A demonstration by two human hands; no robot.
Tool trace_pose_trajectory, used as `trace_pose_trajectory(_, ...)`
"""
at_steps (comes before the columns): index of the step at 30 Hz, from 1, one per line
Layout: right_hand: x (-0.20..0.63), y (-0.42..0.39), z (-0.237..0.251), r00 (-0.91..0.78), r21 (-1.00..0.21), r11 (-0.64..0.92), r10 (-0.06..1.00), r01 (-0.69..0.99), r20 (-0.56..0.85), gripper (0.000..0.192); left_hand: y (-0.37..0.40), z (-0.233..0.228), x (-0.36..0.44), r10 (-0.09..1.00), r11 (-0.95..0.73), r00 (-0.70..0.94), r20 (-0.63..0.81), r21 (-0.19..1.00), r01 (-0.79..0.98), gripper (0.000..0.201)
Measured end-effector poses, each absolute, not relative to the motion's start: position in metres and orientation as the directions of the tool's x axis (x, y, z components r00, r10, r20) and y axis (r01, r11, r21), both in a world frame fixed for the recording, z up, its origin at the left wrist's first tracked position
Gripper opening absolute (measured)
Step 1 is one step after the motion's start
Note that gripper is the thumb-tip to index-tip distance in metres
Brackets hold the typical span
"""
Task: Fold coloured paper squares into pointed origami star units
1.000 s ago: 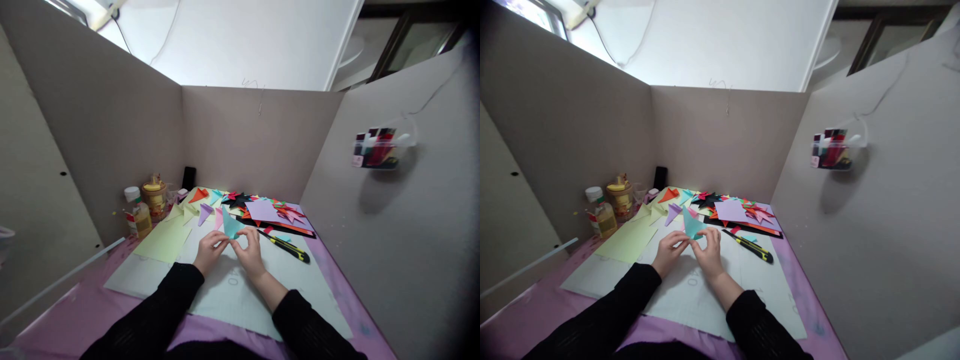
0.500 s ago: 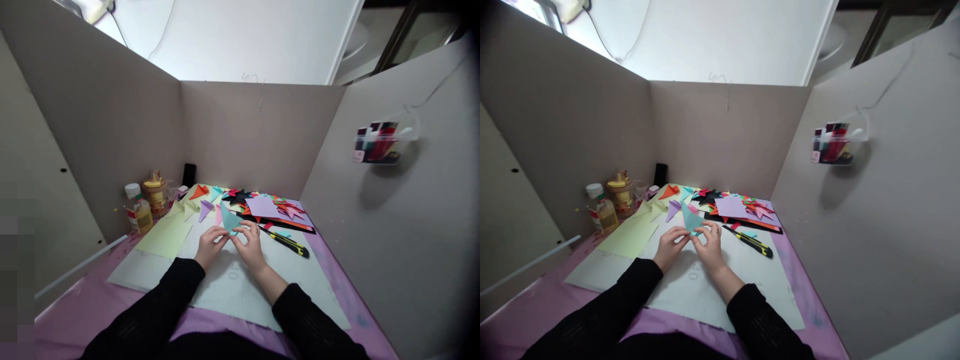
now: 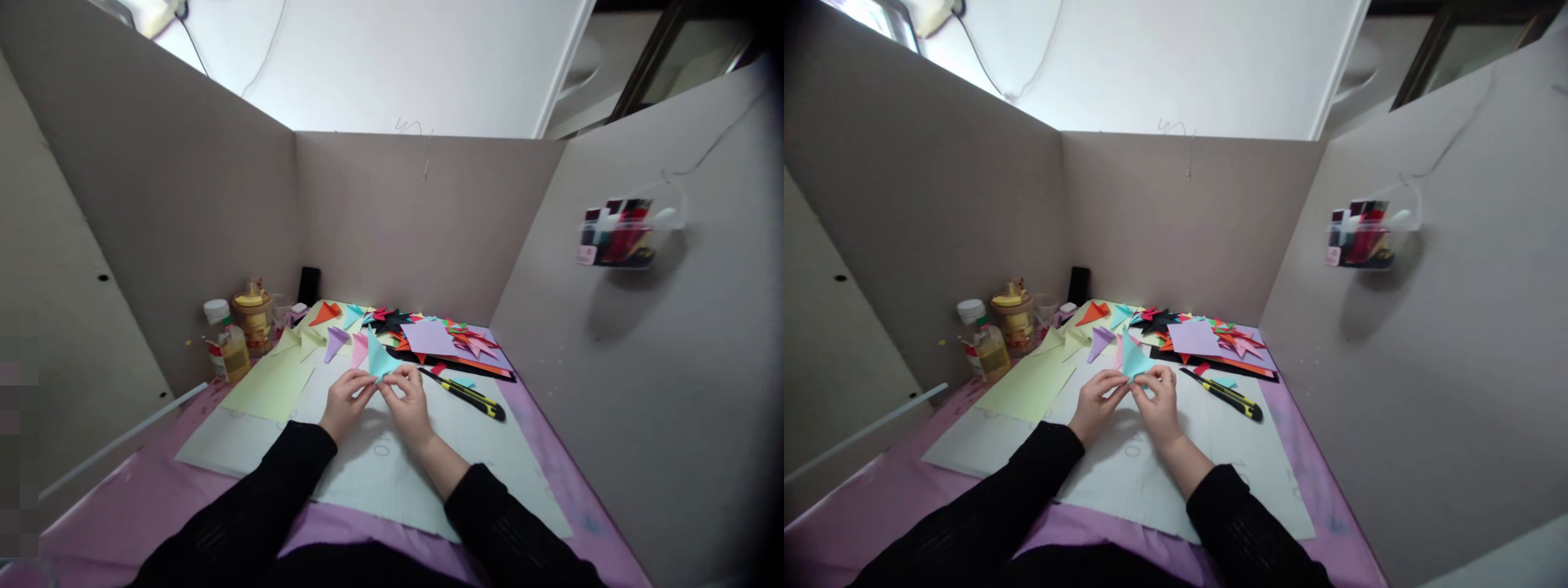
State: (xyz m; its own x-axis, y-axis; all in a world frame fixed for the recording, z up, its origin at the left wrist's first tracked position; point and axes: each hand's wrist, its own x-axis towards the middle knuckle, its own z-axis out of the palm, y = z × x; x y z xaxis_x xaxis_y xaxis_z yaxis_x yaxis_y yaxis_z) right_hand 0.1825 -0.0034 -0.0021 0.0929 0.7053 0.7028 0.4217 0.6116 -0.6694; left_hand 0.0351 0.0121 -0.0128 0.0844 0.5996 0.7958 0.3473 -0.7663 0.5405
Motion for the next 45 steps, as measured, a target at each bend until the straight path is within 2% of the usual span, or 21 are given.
trace_pose_trajectory(9, 0.1822, -0.0015, -0.0030, 0.086, -0.696, 0.619, 0.722, 0.363, 0.687, 0.009, 0.0104, -0.0135, 0.0378, 0.675, -0.723, 0.058, 0.736, 0.643, 0.252, 0.015)
trace_pose_trajectory(15, 0.1806, -0.0022, -0.0010, 0.130, -0.685, 0.604, 0.704, 0.406, 0.698, 0.009, 0.0087, -0.0113, 0.0383, 0.630, -0.744, 0.046, 0.775, 0.586, 0.320, 0.013)
trace_pose_trajectory(19, 0.1836, -0.0023, 0.0025, 0.089, -0.622, 0.600, 0.680, 0.504, 0.728, 0.019, 0.0099, -0.0143, 0.0370, 0.595, -0.766, 0.072, 0.800, 0.538, 0.353, 0.014)
trace_pose_trajectory(24, 0.1848, -0.0023, 0.0029, 0.049, -0.584, 0.582, 0.684, 0.566, 0.728, 0.009, 0.0116, -0.0190, 0.0361, 0.580, -0.771, 0.091, 0.809, 0.510, 0.380, 0.015)
trace_pose_trajectory(39, 0.1815, -0.0060, 0.0043, 0.093, -0.594, 0.582, 0.666, 0.556, 0.740, 0.006, 0.0098, -0.0157, 0.0390, 0.591, -0.758, 0.094, 0.801, 0.512, 0.403, 0.014)
trace_pose_trajectory(45, 0.1845, -0.0059, 0.0023, 0.126, -0.586, 0.574, 0.644, 0.572, 0.754, 0.009, 0.0089, -0.0144, 0.0369, 0.540, -0.764, 0.063, 0.839, 0.458, 0.454, 0.015)
